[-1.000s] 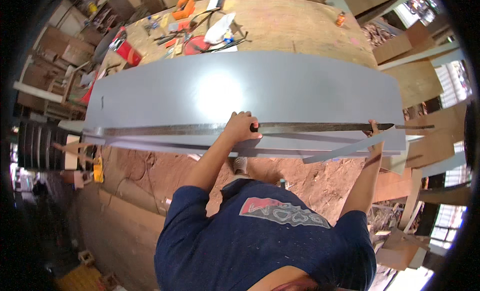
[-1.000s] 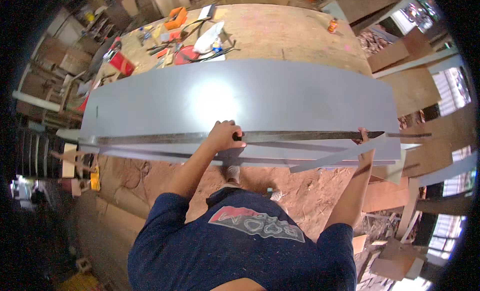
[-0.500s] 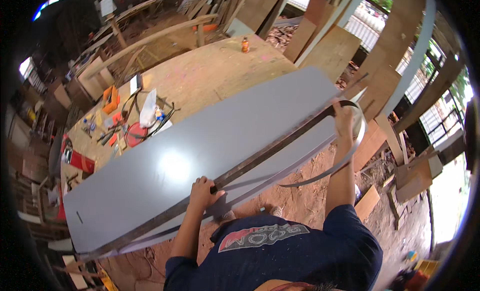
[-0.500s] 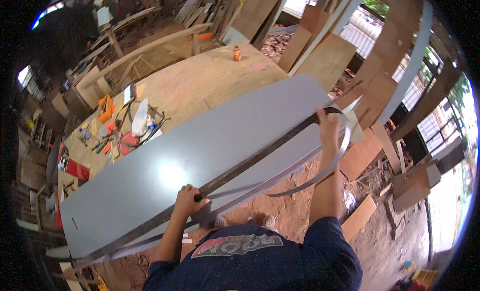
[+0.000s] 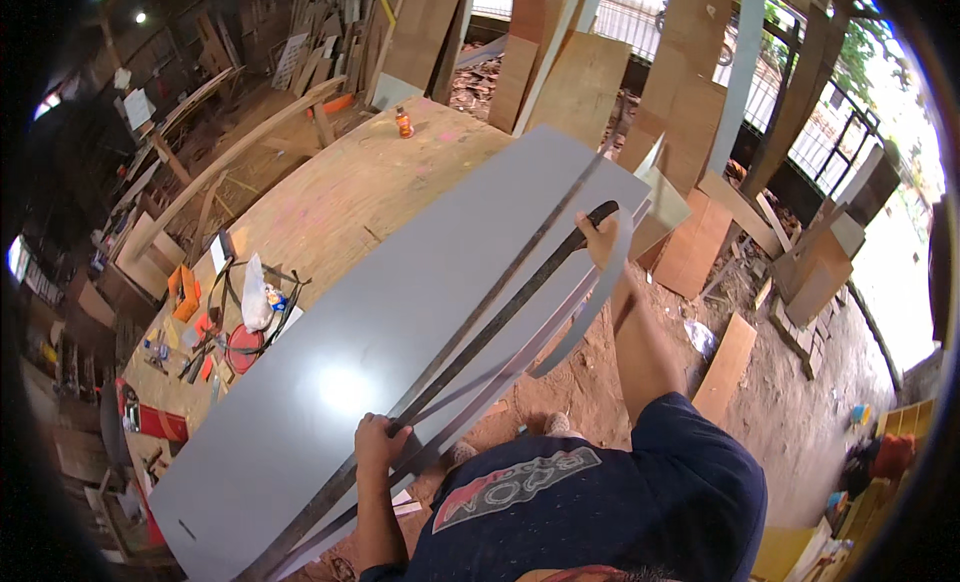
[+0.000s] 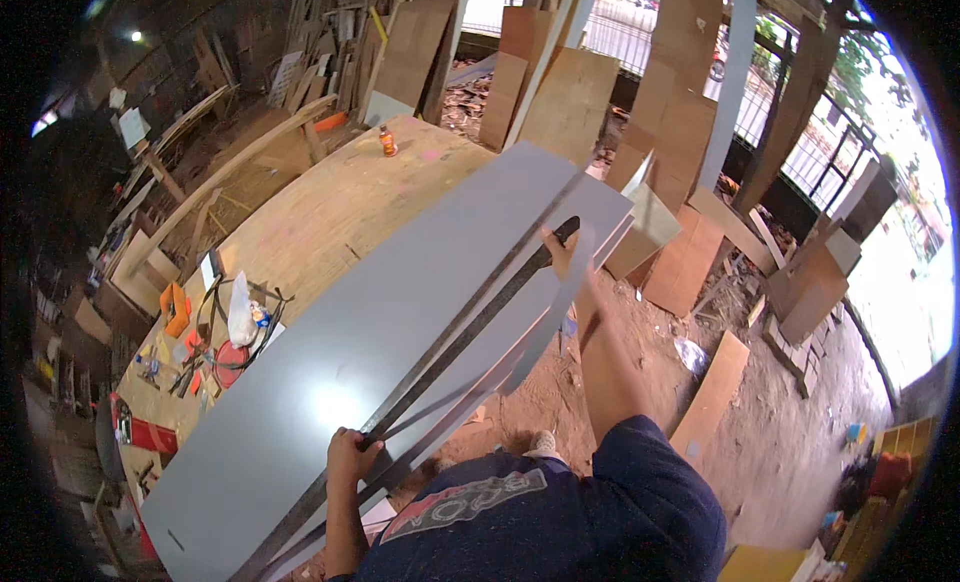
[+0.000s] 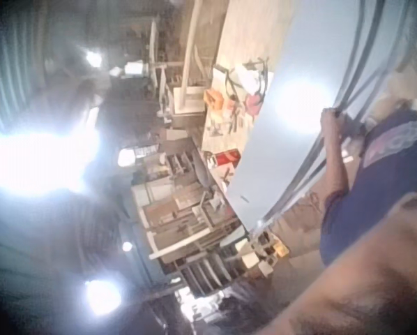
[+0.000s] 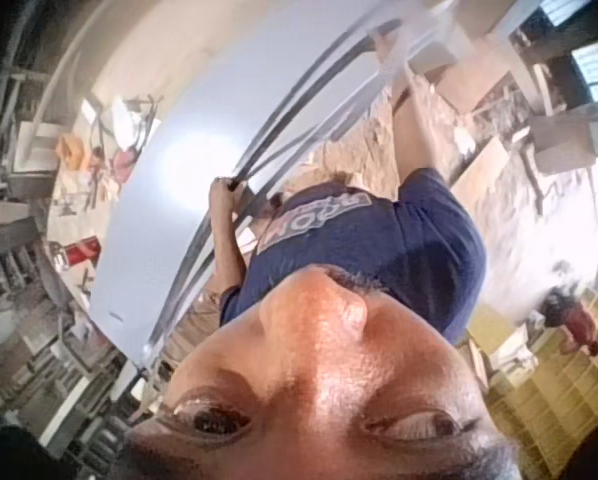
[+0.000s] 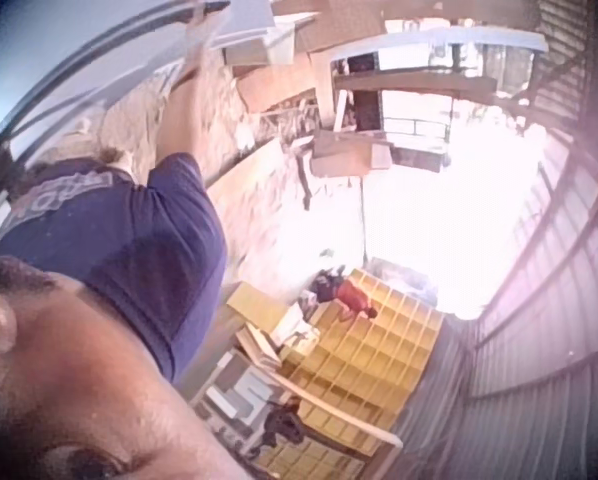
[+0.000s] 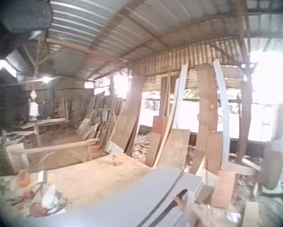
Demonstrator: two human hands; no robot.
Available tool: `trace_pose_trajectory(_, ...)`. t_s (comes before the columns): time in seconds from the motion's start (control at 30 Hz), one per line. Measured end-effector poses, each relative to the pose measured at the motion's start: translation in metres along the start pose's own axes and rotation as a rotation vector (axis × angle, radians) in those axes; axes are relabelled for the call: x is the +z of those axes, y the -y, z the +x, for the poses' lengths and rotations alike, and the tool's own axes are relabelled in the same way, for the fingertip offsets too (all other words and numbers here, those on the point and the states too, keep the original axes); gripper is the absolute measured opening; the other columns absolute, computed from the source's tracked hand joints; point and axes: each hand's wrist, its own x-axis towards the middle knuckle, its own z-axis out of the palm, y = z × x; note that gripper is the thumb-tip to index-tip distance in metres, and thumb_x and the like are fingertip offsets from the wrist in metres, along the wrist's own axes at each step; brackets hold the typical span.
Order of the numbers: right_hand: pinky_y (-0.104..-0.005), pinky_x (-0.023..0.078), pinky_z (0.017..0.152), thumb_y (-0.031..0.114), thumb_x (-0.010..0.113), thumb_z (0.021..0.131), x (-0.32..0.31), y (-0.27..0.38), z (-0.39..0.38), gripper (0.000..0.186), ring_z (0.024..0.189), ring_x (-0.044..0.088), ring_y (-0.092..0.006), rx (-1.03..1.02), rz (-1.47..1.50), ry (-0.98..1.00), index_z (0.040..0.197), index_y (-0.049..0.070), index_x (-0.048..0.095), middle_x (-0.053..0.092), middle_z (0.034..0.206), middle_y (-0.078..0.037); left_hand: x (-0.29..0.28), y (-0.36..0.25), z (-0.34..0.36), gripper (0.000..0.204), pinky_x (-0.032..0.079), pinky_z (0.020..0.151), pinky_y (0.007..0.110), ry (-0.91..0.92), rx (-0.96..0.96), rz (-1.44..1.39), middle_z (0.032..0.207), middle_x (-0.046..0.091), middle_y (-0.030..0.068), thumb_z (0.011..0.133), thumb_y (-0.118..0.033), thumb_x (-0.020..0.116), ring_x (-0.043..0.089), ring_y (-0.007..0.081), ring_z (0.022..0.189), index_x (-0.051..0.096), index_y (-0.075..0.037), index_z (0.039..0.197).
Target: The person applies adhesive from a container to the edge of a curved board using a scraper and then presses a flexible metal strip onto the prepared edge.
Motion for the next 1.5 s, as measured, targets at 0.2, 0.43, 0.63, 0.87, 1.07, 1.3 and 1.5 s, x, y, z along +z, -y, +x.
trace_pose_trajectory(0.2, -0.0355, 0.052, 0.053, 0.026, 0.078, 0.099, 0.003, 0.000, 0.001, 0.032, 0.064, 0.063, -0.0164, 0.060, 0.058, 0.026, 0.104, -0.002, 0.064, 0.063, 0.078, -0.003, -0.020, 0.006, -0.007, 0.051, 0.053, 0.075, 0.050, 0.046, -0.047, 0.048, 0.088, 0.064, 0.0172, 0.066, -0.040, 0.096, 0.064, 0.0385, 0.084, 0.064, -0.002, 0.077)
trace_pose_trajectory(0.43, -0.0423, 0.054, 0.067, 0.039, 0.077, 0.097, 0.000, 0.042, -0.023, 0.045, 0.074, 0.065, -0.0229, 0.221, -0.008, 0.062, 0.111, -0.003, 0.068, 0.069, 0.081, -0.012, -0.026, 0.035, -0.031, 0.050, 0.053, 0.074, 0.050, 0.059, -0.030, 0.130, 0.082, 0.064, 0.0178, 0.059, -0.040, 0.098, 0.064, 0.0399, 0.083, 0.068, -0.002, 0.072)
trace_pose_trajectory(0.63, -0.0435, 0.059, 0.074, 0.044, 0.075, 0.096, 0.030, 0.007, -0.022, 0.050, 0.086, 0.074, -0.0251, 0.222, -0.151, 0.069, 0.099, -0.005, 0.071, 0.073, 0.085, -0.019, -0.030, 0.032, -0.037, 0.051, 0.053, 0.074, 0.051, 0.083, -0.074, 0.134, 0.081, 0.065, 0.0172, 0.061, -0.043, 0.097, 0.064, 0.0402, 0.082, 0.070, -0.002, 0.073)
trace_pose_trajectory(0.87, -0.0341, 0.061, 0.064, 0.049, 0.076, 0.098, 0.080, -0.017, -0.048, 0.062, 0.078, 0.069, -0.0185, 0.629, 0.461, 0.148, 0.114, -0.009, 0.065, 0.066, 0.086, -0.006, -0.034, 0.028, -0.033, 0.047, 0.054, 0.074, 0.051, 0.095, -0.104, 0.178, 0.081, 0.065, 0.0171, 0.067, -0.041, 0.094, 0.065, 0.0396, 0.085, 0.067, -0.003, 0.074)
trace_pose_trajectory(1.07, -0.0316, 0.062, 0.073, 0.045, 0.080, 0.095, 0.115, -0.037, -0.073, 0.056, 0.087, 0.070, -0.0189, 0.455, 0.207, 0.484, 0.121, -0.004, 0.069, 0.071, 0.097, -0.008, -0.027, 0.049, -0.031, 0.042, 0.054, 0.078, 0.050, 0.163, -0.005, 0.133, 0.085, 0.064, 0.0182, 0.069, -0.036, 0.090, 0.063, 0.0398, 0.088, 0.065, -0.003, 0.079)
trace_pose_trajectory(1.3, -0.0401, 0.065, 0.086, 0.026, 0.076, 0.101, 0.127, -0.008, -0.120, 0.033, 0.103, 0.074, -0.0246, 0.667, 0.497, 0.860, 0.118, -0.002, 0.071, 0.075, 0.110, -0.015, -0.041, 0.031, -0.044, 0.030, 0.054, 0.078, 0.050, 0.138, -0.134, 0.113, 0.093, 0.062, 0.0162, 0.070, -0.028, 0.083, 0.064, 0.0393, 0.092, 0.065, -0.006, 0.082)
trace_pose_trajectory(1.5, -0.0424, 0.058, 0.094, 0.025, 0.066, 0.107, 0.121, -0.022, -0.125, 0.031, 0.110, 0.073, -0.0272, 0.545, 0.462, 0.963, 0.119, -0.004, 0.069, 0.076, 0.115, -0.016, -0.048, 0.034, -0.058, 0.027, 0.055, 0.082, 0.049, 0.047, -0.166, 0.111, 0.095, 0.064, 0.0154, 0.070, -0.029, 0.083, 0.063, 0.0382, 0.095, 0.071, -0.008, 0.083)
